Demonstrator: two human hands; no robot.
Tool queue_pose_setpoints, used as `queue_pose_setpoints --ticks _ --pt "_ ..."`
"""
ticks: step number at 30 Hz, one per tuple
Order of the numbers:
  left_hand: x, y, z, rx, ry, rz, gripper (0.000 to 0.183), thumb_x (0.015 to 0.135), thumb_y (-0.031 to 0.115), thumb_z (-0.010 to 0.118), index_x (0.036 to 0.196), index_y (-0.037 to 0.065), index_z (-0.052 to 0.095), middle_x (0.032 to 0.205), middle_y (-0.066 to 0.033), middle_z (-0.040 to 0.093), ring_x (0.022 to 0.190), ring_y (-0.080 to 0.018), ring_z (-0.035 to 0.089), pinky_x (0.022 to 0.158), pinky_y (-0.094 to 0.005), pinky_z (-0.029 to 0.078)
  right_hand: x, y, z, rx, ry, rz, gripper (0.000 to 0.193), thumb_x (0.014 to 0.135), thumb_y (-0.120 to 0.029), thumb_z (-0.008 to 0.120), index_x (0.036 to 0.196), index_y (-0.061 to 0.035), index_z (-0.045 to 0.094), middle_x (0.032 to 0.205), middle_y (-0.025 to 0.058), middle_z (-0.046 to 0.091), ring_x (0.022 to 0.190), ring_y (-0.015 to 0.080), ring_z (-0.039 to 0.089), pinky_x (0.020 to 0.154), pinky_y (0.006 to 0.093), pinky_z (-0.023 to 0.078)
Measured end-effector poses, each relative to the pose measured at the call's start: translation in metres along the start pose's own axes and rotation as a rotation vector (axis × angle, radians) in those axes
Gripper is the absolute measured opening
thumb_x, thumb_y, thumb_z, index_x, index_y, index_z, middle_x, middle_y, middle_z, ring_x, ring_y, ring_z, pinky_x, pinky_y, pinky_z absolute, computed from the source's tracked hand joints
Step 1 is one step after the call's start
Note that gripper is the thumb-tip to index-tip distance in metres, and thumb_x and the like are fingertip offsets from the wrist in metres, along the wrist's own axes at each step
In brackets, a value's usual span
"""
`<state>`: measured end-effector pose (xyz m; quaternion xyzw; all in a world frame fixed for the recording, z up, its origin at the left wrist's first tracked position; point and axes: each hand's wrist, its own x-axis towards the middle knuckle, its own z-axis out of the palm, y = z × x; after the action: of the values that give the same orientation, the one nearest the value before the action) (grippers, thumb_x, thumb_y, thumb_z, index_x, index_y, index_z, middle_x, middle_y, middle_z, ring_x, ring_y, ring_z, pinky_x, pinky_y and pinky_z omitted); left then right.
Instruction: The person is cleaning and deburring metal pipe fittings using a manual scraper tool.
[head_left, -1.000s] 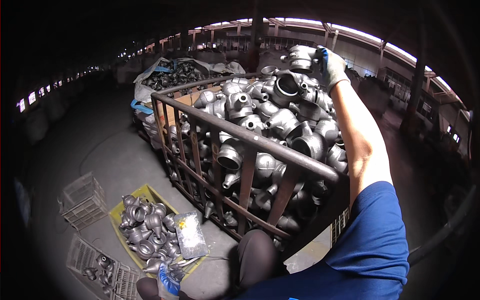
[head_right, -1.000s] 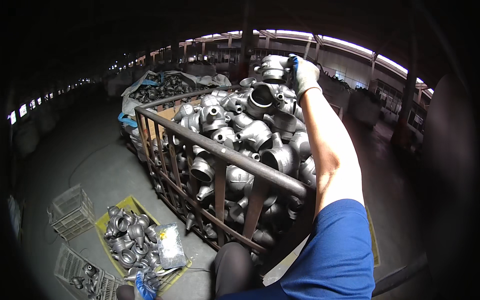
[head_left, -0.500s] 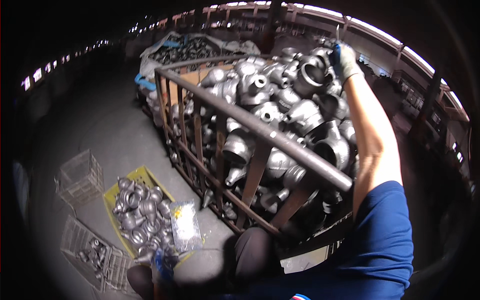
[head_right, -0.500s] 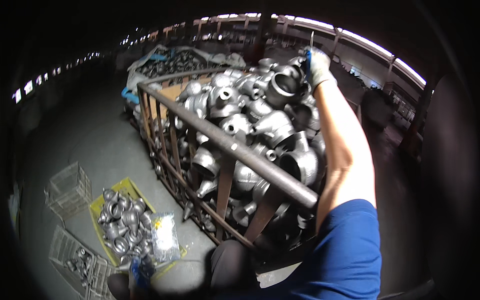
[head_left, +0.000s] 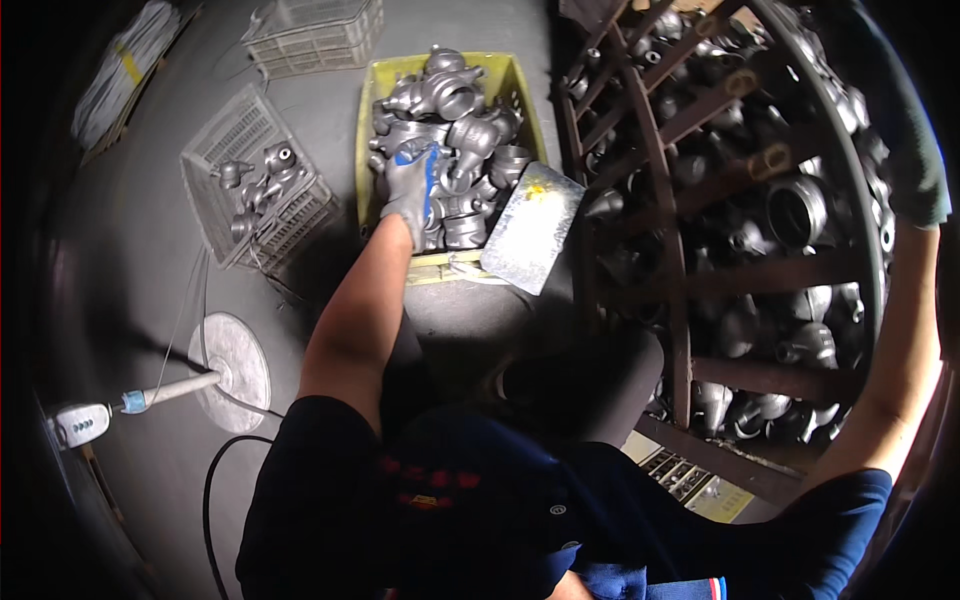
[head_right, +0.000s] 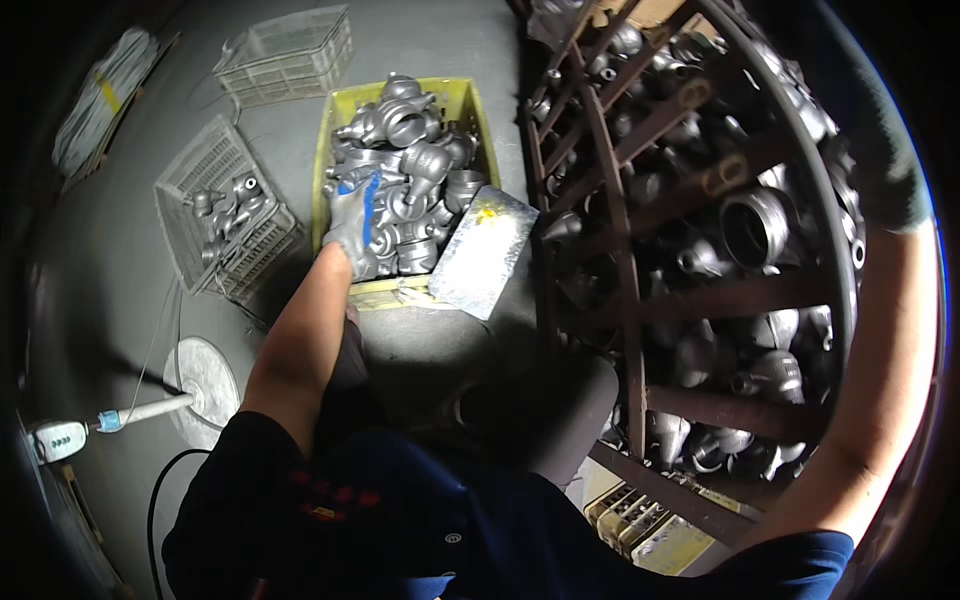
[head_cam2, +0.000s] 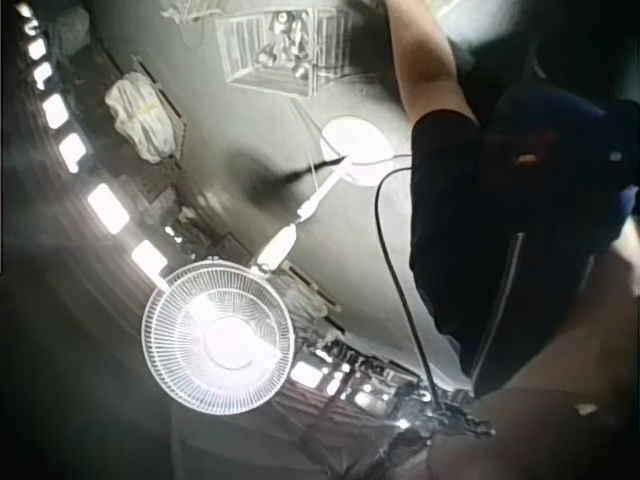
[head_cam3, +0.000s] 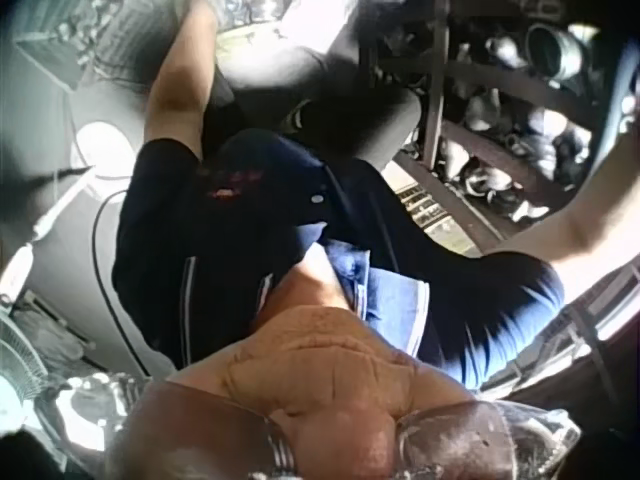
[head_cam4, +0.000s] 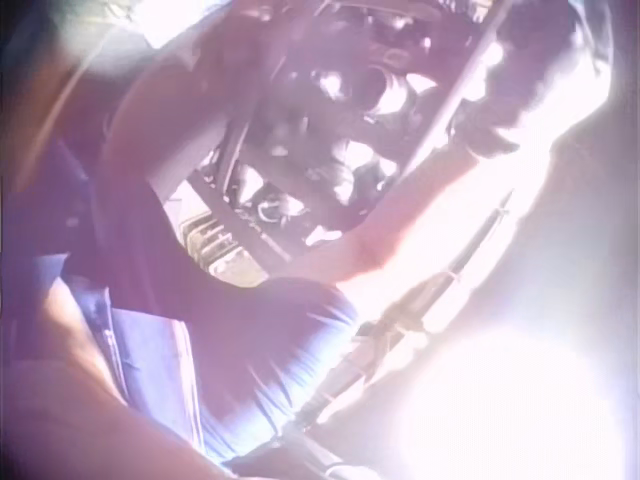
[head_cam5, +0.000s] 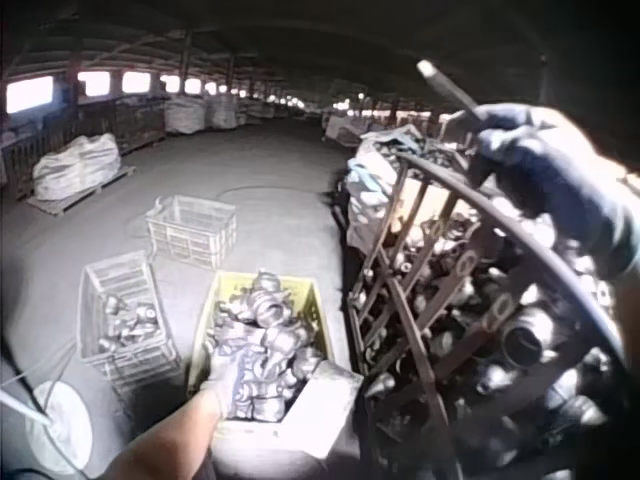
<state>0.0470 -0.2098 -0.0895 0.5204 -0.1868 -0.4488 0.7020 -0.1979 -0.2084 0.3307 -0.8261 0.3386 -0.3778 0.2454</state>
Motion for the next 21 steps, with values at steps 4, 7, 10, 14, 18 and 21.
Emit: queue_pose_setpoints --ticks 4,7,10,14,18,21 --pt "0.024 -0.031 0.01 -0.075 0.015 0.08 0.016 0.078 0.008 0.069 0.093 0.005 0.064 0.082 -0.0017 0.062 0.071 -0.0124 0.058 0.064 -0.0249 0.047 -0.006 0.013 0.079 0.021 0.019 0.118 0.02 0.085 -0.015 0.058 0.101 -0.006 0.065 0.07 -0.0039 0.061 0.05 0.0022 0.042 0.044 0.0188 0.033" --pt "0.043 -0.041 0.005 0.037 0.064 0.094 0.016 0.078 0.008 0.069 0.092 0.006 0.063 0.074 -0.0017 0.061 0.058 -0.0113 0.054 0.051 -0.0278 0.044 -0.019 0.09 0.124 0.305 -0.136 0.196 0.036 0.084 -0.022 0.061 0.115 -0.0022 0.059 0.101 0.0049 0.064 0.088 0.0094 0.058 0.078 0.025 0.047" --pt "0.055 -0.036 0.035 0.041 0.044 -0.108 0.008 0.081 0.011 0.065 0.083 0.006 0.06 0.06 0.0004 0.053 0.047 -0.0097 0.048 0.042 -0.0275 0.039 -0.092 0.161 0.159 0.438 -0.113 0.287 0.034 0.086 -0.016 0.059 0.115 0.0017 0.058 0.096 0.0057 0.066 0.082 0.0119 0.06 0.077 0.0239 0.048" --pt "0.086 -0.054 0.026 0.244 -0.174 -0.155 0.022 0.086 0.022 0.061 0.104 0.01 0.059 0.084 -0.0046 0.06 0.063 -0.0158 0.058 0.053 -0.0296 0.048 -0.226 0.199 0.174 0.838 -0.13 0.945 0.037 0.081 -0.007 0.054 0.118 0.0003 0.054 0.078 0.0096 0.064 0.049 0.0075 0.053 0.042 0.0182 0.043" --pt "0.093 -0.068 0.025 0.183 -0.214 -0.287 0.029 0.081 0.013 0.065 0.107 0.005 0.055 0.082 -0.0086 0.062 0.059 -0.018 0.06 0.052 -0.0322 0.051 -0.322 0.189 0.164 0.815 -0.07 1.159 0.045 0.084 -0.009 0.051 0.127 0.0043 0.046 0.085 0.0119 0.064 0.054 0.007 0.053 0.046 0.0177 0.042" --pt "0.094 -0.07 0.026 0.234 -0.178 -0.28 0.032 0.077 0.009 0.068 0.107 0.007 0.056 0.083 -0.0053 0.062 0.066 -0.0159 0.059 0.054 -0.0305 0.05 -0.316 0.173 0.159 0.803 -0.067 1.134 0.043 0.086 -0.009 0.05 0.126 0.0043 0.047 0.086 0.0114 0.064 0.056 0.0072 0.054 0.049 0.0185 0.044"
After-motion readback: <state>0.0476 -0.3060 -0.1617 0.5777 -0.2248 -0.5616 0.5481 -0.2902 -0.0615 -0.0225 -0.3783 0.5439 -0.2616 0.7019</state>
